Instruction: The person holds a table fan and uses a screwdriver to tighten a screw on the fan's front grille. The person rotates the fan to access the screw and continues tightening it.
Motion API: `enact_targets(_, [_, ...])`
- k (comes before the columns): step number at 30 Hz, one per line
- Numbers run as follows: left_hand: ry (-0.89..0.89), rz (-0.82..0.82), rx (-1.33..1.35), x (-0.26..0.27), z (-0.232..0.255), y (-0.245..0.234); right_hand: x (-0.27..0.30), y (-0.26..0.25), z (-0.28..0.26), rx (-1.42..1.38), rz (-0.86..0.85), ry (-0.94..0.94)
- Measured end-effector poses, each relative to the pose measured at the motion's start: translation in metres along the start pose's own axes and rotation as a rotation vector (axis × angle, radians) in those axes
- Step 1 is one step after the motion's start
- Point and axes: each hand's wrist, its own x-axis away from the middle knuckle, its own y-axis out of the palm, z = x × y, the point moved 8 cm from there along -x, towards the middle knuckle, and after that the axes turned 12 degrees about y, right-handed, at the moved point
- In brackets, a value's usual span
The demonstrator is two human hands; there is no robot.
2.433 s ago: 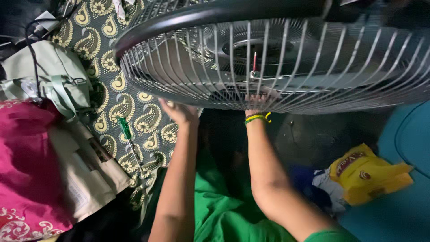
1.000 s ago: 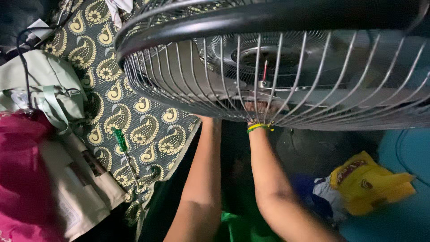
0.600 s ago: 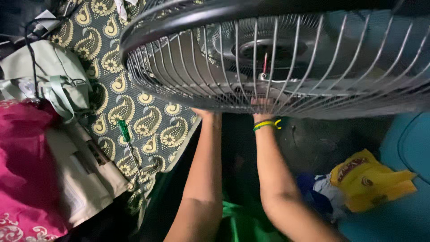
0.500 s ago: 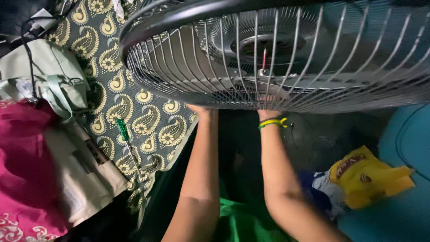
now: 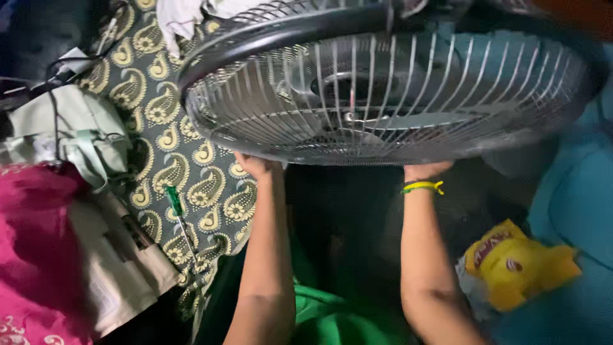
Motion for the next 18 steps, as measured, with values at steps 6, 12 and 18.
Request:
enact_targets(6, [-0.184, 0.020, 0.103, -0.005, 0.006, 0.015, 0.002, -0.001, 0.010, 0.075, 0.154, 0.000])
enact_targets(12, [0.048, -0.102, -0.197, -0.030, 0.014, 0.011, -0.003, -0.024, 0.011, -0.099, -0.009, 0.139])
enact_targets(18, [0.157, -0.370, -0.556, -0.043, 0.021, 0.019, -0.010, -0.033, 0.010, -0.133, -0.094, 0.113])
